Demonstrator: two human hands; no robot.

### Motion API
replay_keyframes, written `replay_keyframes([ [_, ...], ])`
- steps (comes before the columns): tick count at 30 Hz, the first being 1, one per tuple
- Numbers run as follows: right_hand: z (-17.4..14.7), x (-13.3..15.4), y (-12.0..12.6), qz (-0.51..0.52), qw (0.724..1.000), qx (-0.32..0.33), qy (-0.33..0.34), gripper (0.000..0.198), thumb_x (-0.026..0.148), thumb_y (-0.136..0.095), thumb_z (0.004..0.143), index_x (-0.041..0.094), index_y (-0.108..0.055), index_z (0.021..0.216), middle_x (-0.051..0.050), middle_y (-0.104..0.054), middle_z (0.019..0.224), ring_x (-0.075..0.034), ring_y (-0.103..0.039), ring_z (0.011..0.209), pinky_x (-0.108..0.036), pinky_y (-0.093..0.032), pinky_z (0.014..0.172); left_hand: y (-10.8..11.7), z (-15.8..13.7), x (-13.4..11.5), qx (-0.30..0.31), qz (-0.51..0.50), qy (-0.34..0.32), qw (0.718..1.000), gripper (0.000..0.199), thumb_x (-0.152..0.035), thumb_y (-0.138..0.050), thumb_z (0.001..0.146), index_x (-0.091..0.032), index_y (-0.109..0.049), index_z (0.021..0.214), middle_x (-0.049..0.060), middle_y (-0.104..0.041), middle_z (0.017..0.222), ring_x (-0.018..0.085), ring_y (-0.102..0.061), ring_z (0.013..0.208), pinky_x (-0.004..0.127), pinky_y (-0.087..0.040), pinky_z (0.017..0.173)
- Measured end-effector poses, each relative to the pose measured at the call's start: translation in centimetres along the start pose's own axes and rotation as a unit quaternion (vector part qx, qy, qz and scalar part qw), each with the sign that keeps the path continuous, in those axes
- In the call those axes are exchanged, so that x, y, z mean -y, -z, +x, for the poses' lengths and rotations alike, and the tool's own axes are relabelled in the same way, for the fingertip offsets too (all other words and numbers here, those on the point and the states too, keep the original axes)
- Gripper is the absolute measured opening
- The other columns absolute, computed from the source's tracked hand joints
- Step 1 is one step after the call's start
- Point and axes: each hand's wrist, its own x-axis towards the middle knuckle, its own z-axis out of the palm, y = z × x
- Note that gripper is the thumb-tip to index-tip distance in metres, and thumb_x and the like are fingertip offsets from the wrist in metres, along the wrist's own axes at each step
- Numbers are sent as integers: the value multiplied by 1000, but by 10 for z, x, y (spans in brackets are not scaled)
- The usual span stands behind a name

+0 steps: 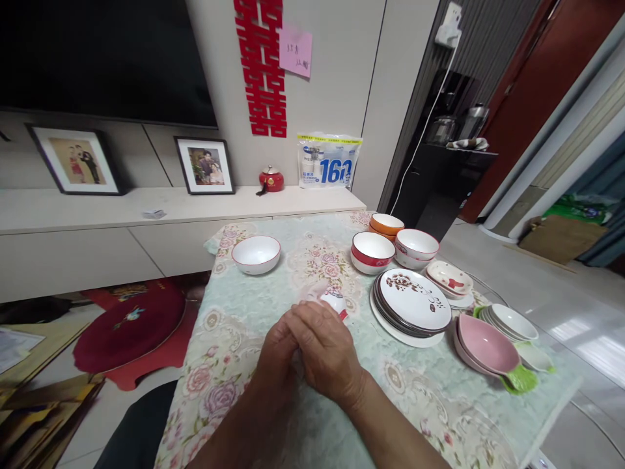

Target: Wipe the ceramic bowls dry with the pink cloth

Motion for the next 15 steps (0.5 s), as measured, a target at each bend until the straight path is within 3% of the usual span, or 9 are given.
replay_keyframes([
  [2,-3,-10,3,-2,999,-9,-53,47,11,-47,92,17,-57,137,-14,-68,130,-27,-58,128,-50,-41,113,1,-1,4,26,6,25,999,30,-37,-81,71,-17,-68,90,2,-67,80,18,-60,74,30,-50,72],
  [4,-6,-26,7,24,988,-31,-151,39,17,-46,95,18,-63,131,-13,-68,131,-28,-58,129,-50,-42,112,5,-3,8,45,39,49,997,30,-39,-79,75,-17,-63,87,-2,-60,71,13,-53,65,25,-43,62],
  [7,-11,-51,13,121,926,-46,-354,33,31,-45,99,18,-70,117,-12,-75,116,-27,-69,109,-44,-54,96,12,-2,14,59,105,43,992,35,-41,-79,74,-18,-52,71,-6,-45,61,9,-39,58,23,-31,54],
  [9,-13,-61,15,178,879,-40,-441,38,40,-43,100,16,-71,112,-12,-78,103,-28,-74,92,-42,-59,81,16,0,16,75,126,34,989,38,-41,-78,74,-19,-48,69,-6,-43,60,9,-36,58,23,-28,54],
  [11,-14,-61,16,186,874,-47,-447,40,42,-42,100,16,-70,111,-13,-78,102,-27,-73,91,-42,-58,80,18,2,16,86,131,34,987,38,-42,-77,75,-19,-48,69,-6,-44,61,10,-36,59,23,-29,55],
  [13,-12,-51,17,143,918,-58,-365,33,36,-46,99,18,-70,113,-13,-75,111,-27,-70,104,-44,-55,92,18,2,15,90,124,35,988,37,-43,-76,75,-19,-48,71,-6,-44,62,10,-36,59,24,-29,55],
  [15,-8,-38,18,90,967,-47,-235,28,25,-53,95,19,-70,117,-12,-72,118,-27,-64,115,-46,-49,101,16,1,13,89,118,31,989,37,-43,-76,75,-20,-47,71,-6,-42,63,10,-35,60,24,-30,55],
])
